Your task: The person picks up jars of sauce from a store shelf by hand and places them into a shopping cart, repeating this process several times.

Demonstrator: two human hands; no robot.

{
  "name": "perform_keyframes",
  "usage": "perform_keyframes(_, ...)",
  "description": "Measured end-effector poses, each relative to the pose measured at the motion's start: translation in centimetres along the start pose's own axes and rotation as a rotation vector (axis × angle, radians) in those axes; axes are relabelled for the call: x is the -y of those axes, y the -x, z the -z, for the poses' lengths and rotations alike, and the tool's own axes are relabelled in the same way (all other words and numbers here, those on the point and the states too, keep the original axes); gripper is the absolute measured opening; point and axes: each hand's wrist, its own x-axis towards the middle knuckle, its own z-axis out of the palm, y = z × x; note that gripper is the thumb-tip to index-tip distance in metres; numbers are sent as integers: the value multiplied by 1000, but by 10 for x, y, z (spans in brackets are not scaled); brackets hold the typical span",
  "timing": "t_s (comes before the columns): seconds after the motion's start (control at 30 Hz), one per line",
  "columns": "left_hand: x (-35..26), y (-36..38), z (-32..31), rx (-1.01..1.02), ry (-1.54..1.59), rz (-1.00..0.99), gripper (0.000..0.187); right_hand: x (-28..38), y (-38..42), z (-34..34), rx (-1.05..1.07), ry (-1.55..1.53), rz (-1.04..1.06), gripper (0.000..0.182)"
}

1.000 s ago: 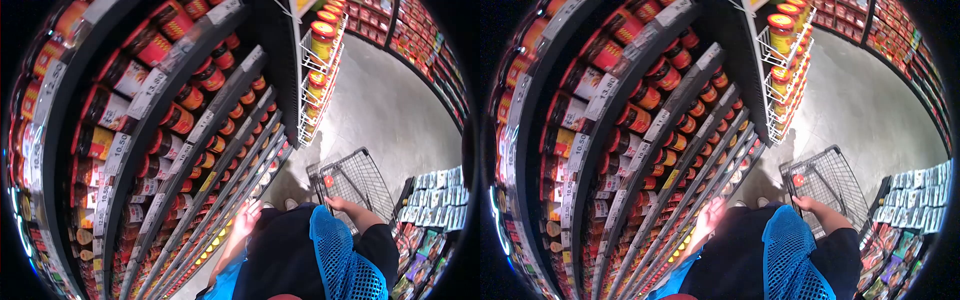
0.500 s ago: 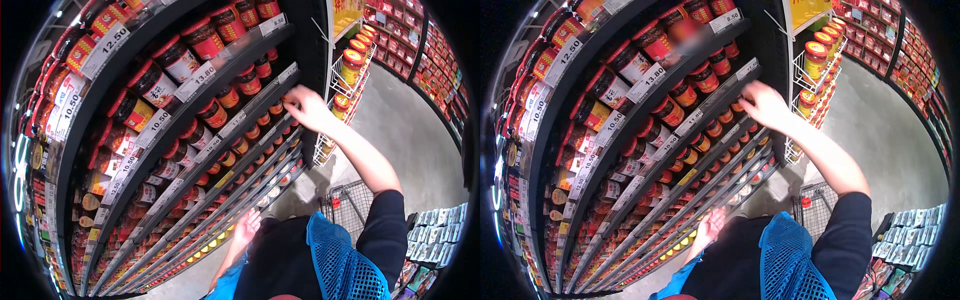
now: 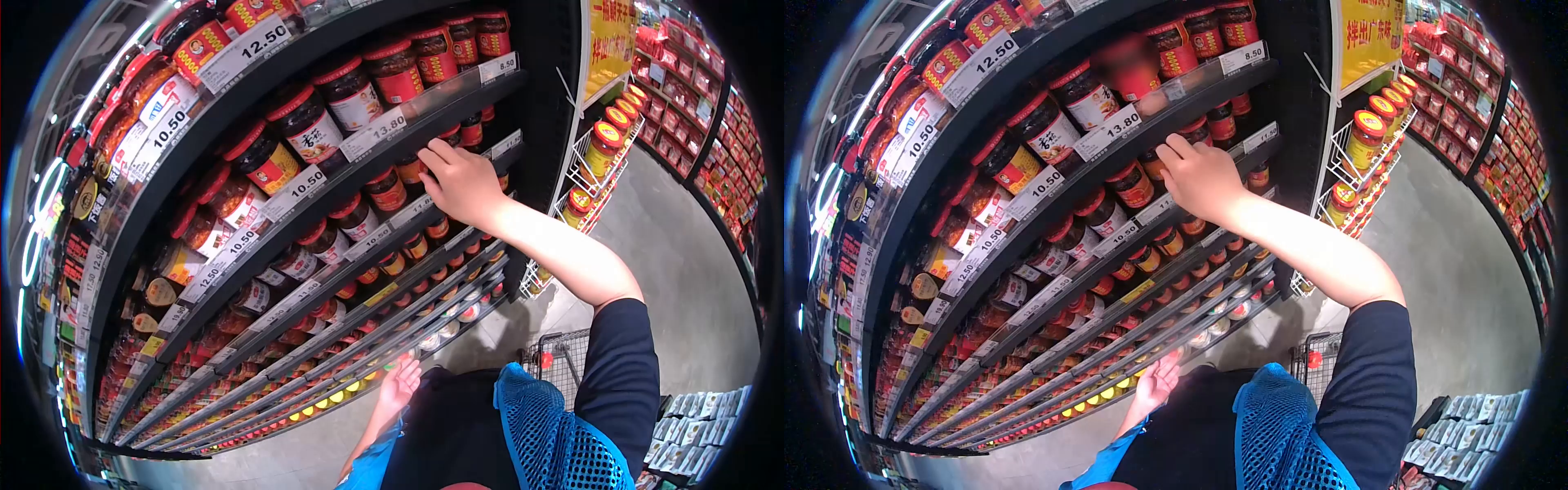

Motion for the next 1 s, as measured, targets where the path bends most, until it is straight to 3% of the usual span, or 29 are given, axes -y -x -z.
perform_keyframes(0.2,2,1,1,4,-5,-7,33,-18,-5,-12,150,243,-106,34)
perform_keyframes(0.47,13,-5,5,28,-27,46,34,-58,-25,-13,208,-26,-48,28)
perform_keyframes(0.7,21,-8,10,27,-73,76,37,-63,-24,-13,381,29,-112,30)
perform_keyframes(1.0,31,-13,33,-34,-102,79,37,-61,-5,-16,225,-71,-229,39)
